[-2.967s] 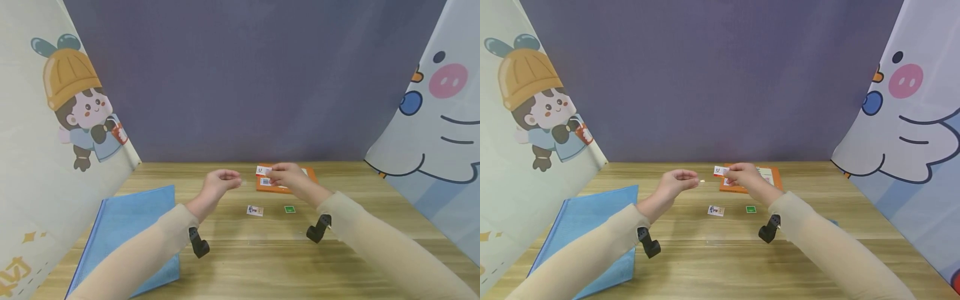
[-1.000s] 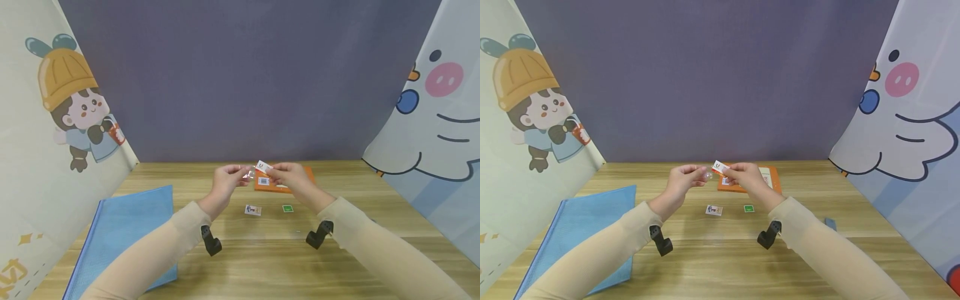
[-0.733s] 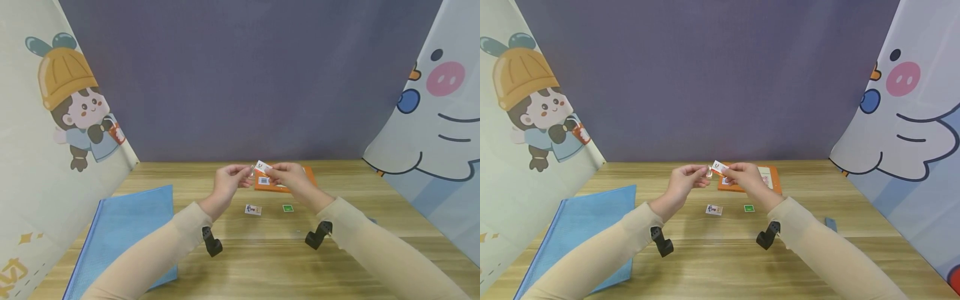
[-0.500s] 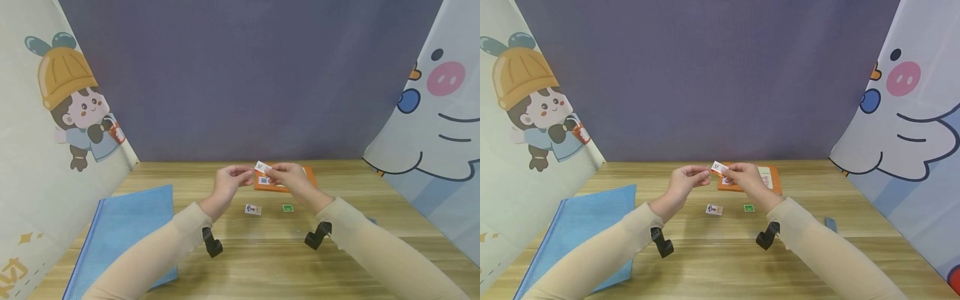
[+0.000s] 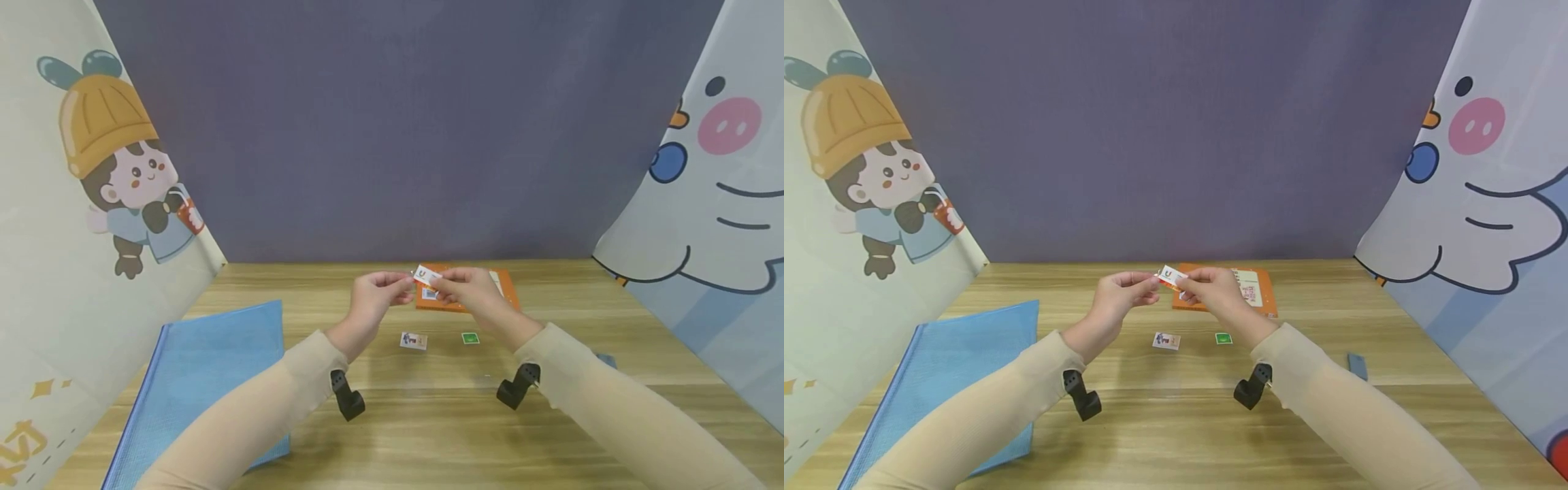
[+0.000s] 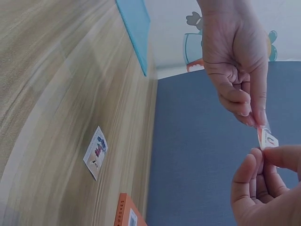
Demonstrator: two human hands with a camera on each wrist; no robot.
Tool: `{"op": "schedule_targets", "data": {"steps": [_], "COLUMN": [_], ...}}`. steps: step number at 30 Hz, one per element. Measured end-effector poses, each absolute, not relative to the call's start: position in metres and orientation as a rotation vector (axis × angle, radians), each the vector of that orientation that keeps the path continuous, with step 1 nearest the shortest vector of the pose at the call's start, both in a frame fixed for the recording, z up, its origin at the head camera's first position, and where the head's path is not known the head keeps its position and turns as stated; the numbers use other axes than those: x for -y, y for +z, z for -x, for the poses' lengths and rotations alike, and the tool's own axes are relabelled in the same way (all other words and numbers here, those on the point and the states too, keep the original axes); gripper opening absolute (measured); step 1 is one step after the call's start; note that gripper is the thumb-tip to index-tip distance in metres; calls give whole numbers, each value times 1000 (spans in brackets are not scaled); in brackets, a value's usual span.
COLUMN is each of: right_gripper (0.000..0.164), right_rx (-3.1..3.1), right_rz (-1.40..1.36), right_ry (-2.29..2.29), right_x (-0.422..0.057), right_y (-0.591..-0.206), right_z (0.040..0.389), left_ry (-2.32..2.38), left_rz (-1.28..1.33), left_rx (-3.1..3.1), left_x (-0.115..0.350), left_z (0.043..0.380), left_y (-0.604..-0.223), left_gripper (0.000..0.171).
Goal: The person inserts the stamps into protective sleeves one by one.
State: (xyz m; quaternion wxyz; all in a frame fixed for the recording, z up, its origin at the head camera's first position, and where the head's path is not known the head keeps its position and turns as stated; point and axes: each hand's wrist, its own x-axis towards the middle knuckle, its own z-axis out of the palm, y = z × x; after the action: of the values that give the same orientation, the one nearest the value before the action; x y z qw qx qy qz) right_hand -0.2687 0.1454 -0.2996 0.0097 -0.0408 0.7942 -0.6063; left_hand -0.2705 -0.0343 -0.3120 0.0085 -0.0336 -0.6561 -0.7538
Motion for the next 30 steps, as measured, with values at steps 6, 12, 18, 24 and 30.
{"op": "schedule_targets", "data": {"steps": [6,12,18,24,30], "right_gripper": [26,25,26,26,24], "right_rx": [-2485,-2487,-2513,-2537,-2556], "right_rz": [151,184,210,248,260], "right_ry": [-1861,-1814,-1767,-1692,-1651], "right_x": [-145,-144,-145,-147,-150], "right_y": [-299,-299,-299,-295,-291], "right_z": [268,267,268,266,267], "left_ry": [-2361,-2378,-2386,-2390,-2389], "left_rz": [110,117,121,164,164], "left_rx": [2034,2024,2014,2017,2038], "left_x": [34,34,34,35,36], "left_z": [270,270,270,270,270], "left_y": [-311,-312,-312,-313,-312], "left_gripper": [18,19,21,21,22]}}
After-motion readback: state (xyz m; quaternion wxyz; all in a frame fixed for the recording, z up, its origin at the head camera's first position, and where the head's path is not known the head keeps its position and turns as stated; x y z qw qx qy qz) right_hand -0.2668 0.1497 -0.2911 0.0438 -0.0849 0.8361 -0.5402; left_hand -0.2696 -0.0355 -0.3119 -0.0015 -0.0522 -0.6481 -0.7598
